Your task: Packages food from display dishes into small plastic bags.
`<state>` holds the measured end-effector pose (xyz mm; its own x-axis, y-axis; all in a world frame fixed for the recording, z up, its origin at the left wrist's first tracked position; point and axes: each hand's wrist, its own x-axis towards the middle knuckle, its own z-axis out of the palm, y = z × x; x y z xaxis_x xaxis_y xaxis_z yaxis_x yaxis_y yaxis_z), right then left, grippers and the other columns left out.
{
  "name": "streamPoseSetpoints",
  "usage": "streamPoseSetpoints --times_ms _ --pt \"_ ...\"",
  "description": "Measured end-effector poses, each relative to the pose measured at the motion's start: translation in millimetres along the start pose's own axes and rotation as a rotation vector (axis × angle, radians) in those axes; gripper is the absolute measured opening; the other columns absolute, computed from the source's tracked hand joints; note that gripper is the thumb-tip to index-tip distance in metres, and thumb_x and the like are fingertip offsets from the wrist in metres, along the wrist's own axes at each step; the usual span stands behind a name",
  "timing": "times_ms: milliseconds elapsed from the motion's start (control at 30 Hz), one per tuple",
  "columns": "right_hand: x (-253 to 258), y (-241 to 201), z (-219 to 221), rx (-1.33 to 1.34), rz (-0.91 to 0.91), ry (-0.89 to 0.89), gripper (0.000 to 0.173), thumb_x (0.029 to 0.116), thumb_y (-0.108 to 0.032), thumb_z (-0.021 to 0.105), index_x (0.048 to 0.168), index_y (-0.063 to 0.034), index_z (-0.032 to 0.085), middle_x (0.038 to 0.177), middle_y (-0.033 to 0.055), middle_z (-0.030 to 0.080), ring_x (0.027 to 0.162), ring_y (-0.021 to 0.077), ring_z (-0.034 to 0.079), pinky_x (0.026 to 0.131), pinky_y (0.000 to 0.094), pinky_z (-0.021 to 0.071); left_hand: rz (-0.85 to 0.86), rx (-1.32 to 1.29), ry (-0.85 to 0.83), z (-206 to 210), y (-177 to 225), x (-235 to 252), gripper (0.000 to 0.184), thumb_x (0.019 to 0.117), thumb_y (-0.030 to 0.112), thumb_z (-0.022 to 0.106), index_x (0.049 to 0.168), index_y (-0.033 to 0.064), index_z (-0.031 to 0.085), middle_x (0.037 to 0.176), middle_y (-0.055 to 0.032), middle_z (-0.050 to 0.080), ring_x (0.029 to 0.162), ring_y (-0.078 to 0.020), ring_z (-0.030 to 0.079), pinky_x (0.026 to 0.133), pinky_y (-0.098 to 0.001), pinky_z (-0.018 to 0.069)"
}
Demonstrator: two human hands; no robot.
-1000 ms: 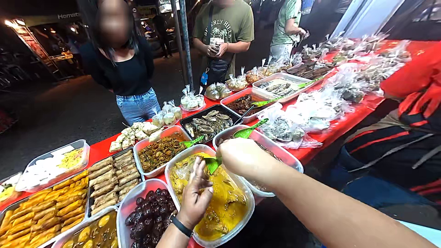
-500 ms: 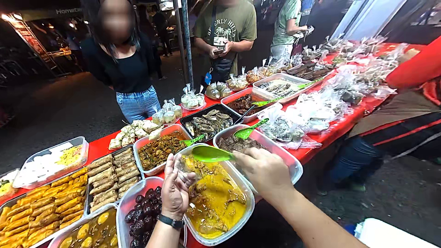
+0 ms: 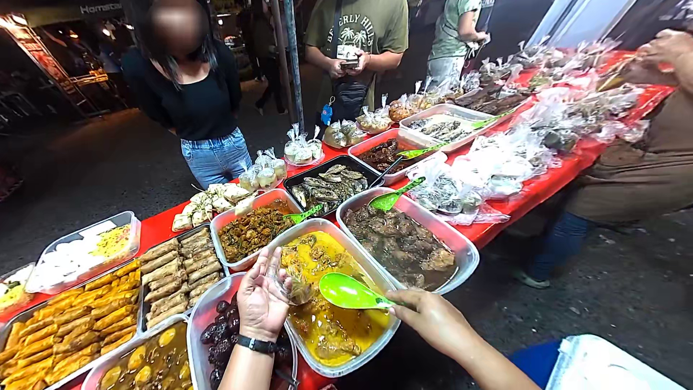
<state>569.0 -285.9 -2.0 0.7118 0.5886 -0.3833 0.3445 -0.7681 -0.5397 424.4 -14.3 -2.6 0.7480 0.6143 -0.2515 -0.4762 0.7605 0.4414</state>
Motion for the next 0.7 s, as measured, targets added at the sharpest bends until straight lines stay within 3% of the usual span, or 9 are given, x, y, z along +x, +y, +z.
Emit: streamPoseSetpoints --times_ms 200,300,400,467,600,700 --pt "-3.6 -5.4 5.4 0.050 -0.040 -0.013 0.034 0.1019 -0.035 0.061 0.133 -0.0230 0.071 0.135 0.0045 0.067 0.127 0.0229 0.061 0.109 0.0519 0.0460 -0.042 -0.089 0.005 1.4 2.4 -4.4 0.048 0.1053 0.035 0.027 0.127 0.0075 0.059 0.114 -0.0167 0.071 0.071 -0.0225 0.070 0.055 -0.0320 0.0582" --pt "-6.1 -9.6 7.7 -0.149 0.045 -0.006 0.036 0.1034 -0.034 0.057 0.137 -0.0247 0.068 0.136 0.0076 0.066 0.126 0.0293 0.062 0.105 0.0574 0.0481 -0.046 -0.104 0.008 2.1 2.8 -6.5 0.049 0.1049 0.035 0.028 0.121 0.0050 0.063 0.110 -0.0171 0.072 0.072 -0.0237 0.072 0.057 -0.0333 0.0592" --pt "-1.1 -12.7 15.8 -0.382 0.169 -0.061 0.036 0.1040 -0.029 0.054 0.136 -0.0191 0.066 0.134 0.0160 0.065 0.120 0.0385 0.064 0.095 0.0613 0.0522 -0.078 -0.143 -0.064 1.3 2.1 -10.3 0.050 0.1034 0.036 0.029 0.121 0.0042 0.064 0.118 -0.0190 0.071 0.073 -0.0243 0.072 0.057 -0.0338 0.0592" --pt "8.7 -7.5 22.1 -0.441 0.200 -0.100 0.035 0.1038 -0.028 0.053 0.134 -0.0165 0.067 0.134 0.0177 0.064 0.121 0.0395 0.064 0.094 0.0619 0.0525 -0.121 -0.175 -0.119 2.3 0.0 -13.0 0.050 0.1013 0.036 0.031 0.124 0.0038 0.062 0.124 -0.0208 0.068 0.072 -0.0239 0.071 0.057 -0.0330 0.0583" --pt "18.6 -3.8 36.6 -0.345 -0.032 0.137 0.031 0.0977 -0.023 0.064 0.126 -0.0137 0.073 0.136 0.0175 0.062 0.132 0.0411 0.052 0.105 0.0636 0.0406 -0.199 -0.224 -0.218 9.9 -5.3 -18.1 0.049 0.0977 0.035 0.039 0.125 0.0027 0.064 0.131 -0.0214 0.066 0.072 -0.0234 0.071 0.057 -0.0322 0.0588" --pt "17.8 -15.7 63.4 0.053 -0.340 0.395 0.027 0.0967 -0.029 0.066 0.117 -0.0143 0.077 0.125 0.0116 0.070 0.124 0.0348 0.061 0.105 0.0604 0.0443 -0.255 -0.267 -0.303 12.7 -10.1 -20.0 0.051 0.0968 0.035 0.045 0.129 0.0009 0.064 0.134 -0.0221 0.064 0.077 -0.0244 0.072 0.061 -0.0326 0.0598"
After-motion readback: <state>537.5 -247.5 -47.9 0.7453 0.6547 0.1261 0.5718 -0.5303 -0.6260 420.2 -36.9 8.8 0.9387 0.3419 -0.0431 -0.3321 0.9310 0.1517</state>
